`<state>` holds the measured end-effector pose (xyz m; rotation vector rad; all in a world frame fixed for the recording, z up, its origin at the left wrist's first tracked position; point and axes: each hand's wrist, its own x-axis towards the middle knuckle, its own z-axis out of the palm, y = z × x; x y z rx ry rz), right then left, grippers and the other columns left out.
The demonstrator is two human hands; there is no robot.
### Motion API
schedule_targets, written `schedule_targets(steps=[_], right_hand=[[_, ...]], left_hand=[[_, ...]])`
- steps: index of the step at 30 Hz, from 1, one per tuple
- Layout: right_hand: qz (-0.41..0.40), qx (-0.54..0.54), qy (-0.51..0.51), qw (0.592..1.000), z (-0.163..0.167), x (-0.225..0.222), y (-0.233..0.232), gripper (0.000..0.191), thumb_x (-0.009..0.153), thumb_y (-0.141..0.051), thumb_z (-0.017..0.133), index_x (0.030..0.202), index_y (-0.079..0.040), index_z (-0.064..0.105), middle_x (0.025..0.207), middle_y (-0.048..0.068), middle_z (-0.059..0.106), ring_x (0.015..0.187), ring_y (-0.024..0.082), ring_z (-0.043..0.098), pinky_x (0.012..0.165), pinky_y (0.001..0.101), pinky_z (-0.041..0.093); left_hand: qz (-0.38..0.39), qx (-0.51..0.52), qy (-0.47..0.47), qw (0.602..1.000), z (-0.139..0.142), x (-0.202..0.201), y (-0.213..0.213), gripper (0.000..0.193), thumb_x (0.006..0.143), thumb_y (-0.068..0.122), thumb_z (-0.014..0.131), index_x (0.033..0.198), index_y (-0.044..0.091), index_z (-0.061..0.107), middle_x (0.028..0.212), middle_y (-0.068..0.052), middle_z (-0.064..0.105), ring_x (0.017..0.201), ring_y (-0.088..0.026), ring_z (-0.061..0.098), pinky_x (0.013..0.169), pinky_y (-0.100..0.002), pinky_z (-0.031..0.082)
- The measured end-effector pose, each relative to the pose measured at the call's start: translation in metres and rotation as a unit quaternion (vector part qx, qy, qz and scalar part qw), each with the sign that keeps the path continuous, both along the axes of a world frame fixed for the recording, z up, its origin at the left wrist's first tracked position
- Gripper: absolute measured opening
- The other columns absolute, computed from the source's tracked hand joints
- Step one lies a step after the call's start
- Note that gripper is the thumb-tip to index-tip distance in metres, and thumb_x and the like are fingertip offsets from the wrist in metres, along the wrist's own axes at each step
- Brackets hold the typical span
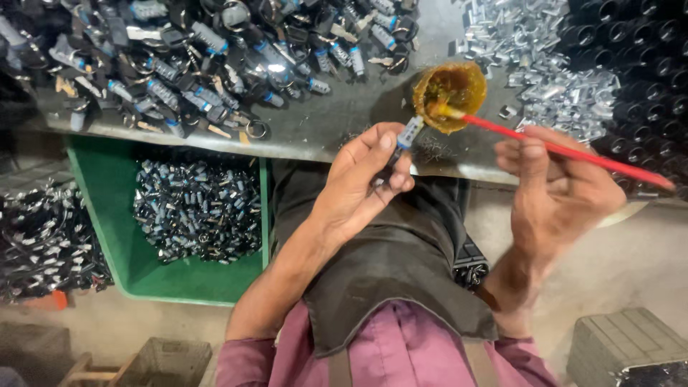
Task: The person repeatedly picks small gray plastic key housings and metal pins from a table, applies a yellow substance with a red-handled brush, inserts the pin, and places the assembled unit into a green bin. The process is repeated continuously.
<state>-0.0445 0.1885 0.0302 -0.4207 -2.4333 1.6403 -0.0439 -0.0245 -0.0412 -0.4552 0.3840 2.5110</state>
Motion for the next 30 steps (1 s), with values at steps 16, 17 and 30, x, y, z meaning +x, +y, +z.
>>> schedule_targets(steps=[16, 17, 30], right_hand=[[0.386, 0.304, 0.006, 0.871, -0.072, -0.033, -0.146, 0.041, 0.097, -0.033, 0.074, 0.135, -0.021, 0.067, 0.097, 0.005, 0.057, 0.088, 0.025, 0.061, 0.066, 0.0432, 0.052], [0.395, 0.321, 0.024, 0.86, -0.071, -0.032, -0.146, 0.037, 0.095, -0.033, 0.075, 0.129, -0.02, 0.067, 0.102, 0.006, 0.058, 0.092, 0.026, 0.061, 0.068, 0.0426, 0.052], [0.382, 0.347, 0.207, 0.831, -0.075, -0.016, -0.116, 0.04, 0.089, -0.021, 0.085, 0.127, -0.016, 0.074, 0.099, -0.002, 0.059, 0.085, 0.019, 0.054, 0.067, 0.032, 0.049]], left_hand=[[-0.106, -0.825, 0.413, 0.371, 0.079, -0.011, -0.139, 0.014, 0.09, 0.01, 0.076, 0.104, 0.01, 0.074, 0.111, -0.009, 0.064, 0.11, -0.031, 0.059, 0.094, -0.046, 0.047], [-0.05, -0.816, 0.467, 0.337, 0.074, -0.026, -0.123, 0.017, 0.089, 0.008, 0.072, 0.106, 0.01, 0.071, 0.117, -0.011, 0.06, 0.11, -0.033, 0.057, 0.094, -0.045, 0.046], [-0.059, -0.841, 0.531, 0.084, 0.027, -0.1, -0.074, 0.014, 0.08, 0.017, 0.07, 0.093, 0.011, 0.068, 0.102, -0.005, 0.056, 0.1, -0.024, 0.057, 0.073, -0.034, 0.047]])
